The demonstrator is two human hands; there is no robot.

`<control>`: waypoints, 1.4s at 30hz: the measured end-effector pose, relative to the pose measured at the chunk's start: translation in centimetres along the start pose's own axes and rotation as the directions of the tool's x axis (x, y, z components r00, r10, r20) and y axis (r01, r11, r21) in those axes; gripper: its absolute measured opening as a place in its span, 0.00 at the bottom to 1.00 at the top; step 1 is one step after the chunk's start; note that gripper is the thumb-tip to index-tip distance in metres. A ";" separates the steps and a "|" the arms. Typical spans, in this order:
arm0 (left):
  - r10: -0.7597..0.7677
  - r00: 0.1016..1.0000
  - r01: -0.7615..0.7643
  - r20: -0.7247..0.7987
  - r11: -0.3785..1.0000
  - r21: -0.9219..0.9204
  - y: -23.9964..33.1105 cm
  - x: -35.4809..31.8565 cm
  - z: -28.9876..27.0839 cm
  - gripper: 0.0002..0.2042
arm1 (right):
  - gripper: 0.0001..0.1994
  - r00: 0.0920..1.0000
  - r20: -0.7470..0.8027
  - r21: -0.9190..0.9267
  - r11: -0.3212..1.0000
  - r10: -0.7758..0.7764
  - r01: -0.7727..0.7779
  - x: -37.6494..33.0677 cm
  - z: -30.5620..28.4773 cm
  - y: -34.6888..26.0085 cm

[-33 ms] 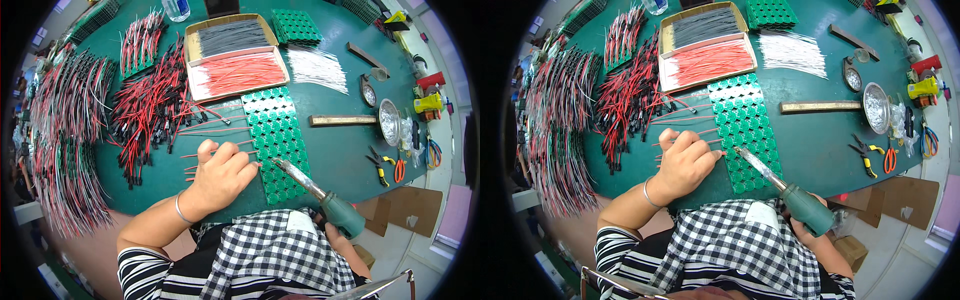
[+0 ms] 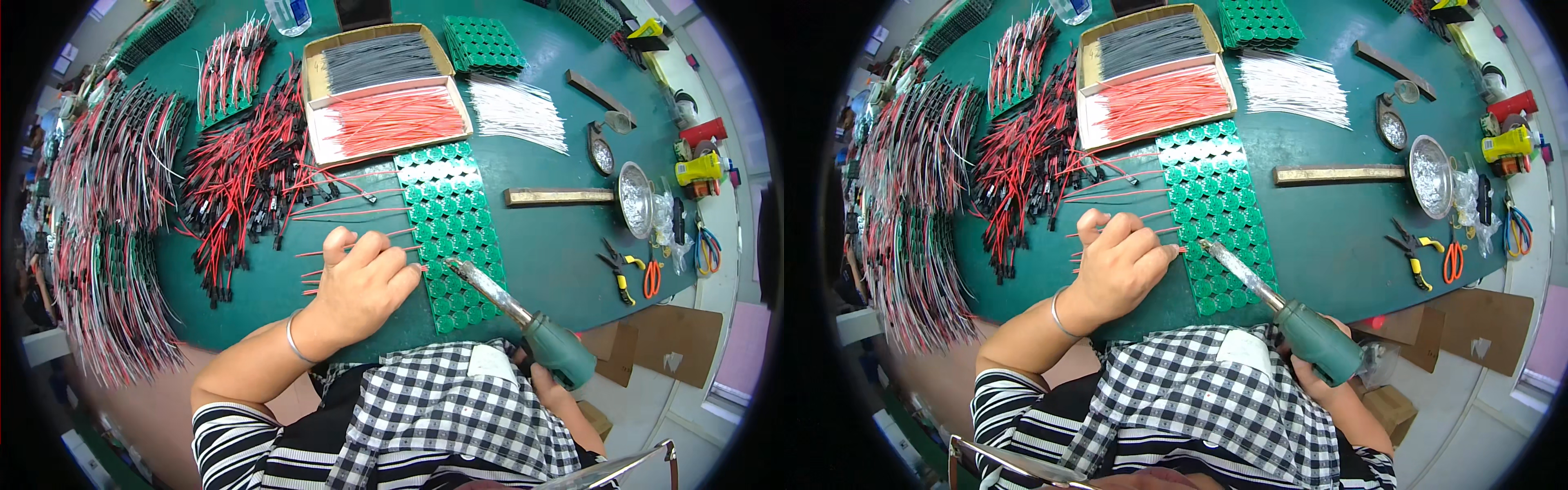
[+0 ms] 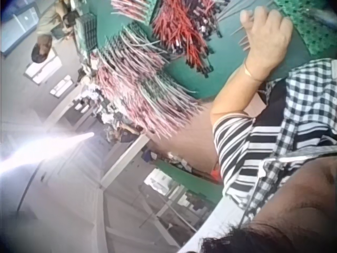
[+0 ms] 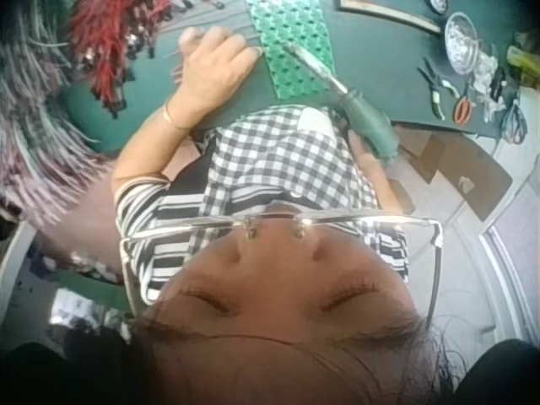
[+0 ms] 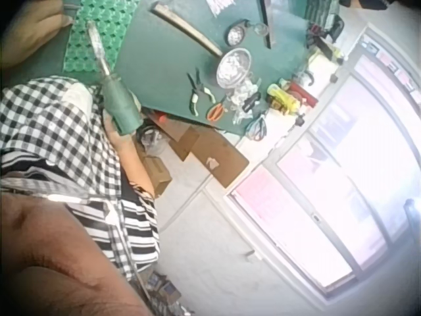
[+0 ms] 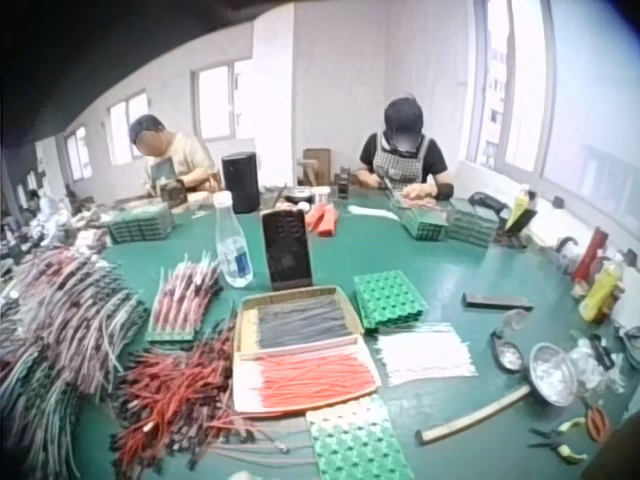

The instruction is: The person inserts wires into a circuit board, then uses a heat gun to secure the connections.

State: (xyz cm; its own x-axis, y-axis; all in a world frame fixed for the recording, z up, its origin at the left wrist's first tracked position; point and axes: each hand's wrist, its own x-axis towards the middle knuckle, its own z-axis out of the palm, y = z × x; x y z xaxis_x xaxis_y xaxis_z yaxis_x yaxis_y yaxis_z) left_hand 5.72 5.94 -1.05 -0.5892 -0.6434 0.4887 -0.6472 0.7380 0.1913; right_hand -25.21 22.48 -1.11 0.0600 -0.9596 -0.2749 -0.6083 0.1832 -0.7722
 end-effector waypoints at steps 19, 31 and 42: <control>-0.026 0.999 0.027 0.031 0.998 -0.051 1.9 -1.0 -0.6 0.06 | 0.10 0.923 -0.105 -0.108 0.927 -0.370 0.360 1.7 -0.6 -4.2; -0.035 0.999 0.037 0.030 0.998 -0.057 1.8 -1.1 -0.4 0.05 | 0.12 0.911 -0.070 -0.226 0.896 -0.407 0.383 1.8 -0.5 -3.6; -0.032 0.999 0.034 0.033 0.998 -0.058 1.8 -1.1 -0.4 0.06 | 0.16 0.981 -0.159 0.128 0.983 -0.112 0.133 -0.9 -0.4 -0.8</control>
State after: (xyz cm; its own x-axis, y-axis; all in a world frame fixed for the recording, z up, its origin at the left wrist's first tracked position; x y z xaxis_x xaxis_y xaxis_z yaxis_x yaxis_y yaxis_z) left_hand 5.40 8.04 -0.87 -0.5837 -0.6731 0.4542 -0.6374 0.7263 0.2572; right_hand -25.08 23.17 -0.04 0.0013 -0.9957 -0.0927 -0.4887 0.0802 -0.8688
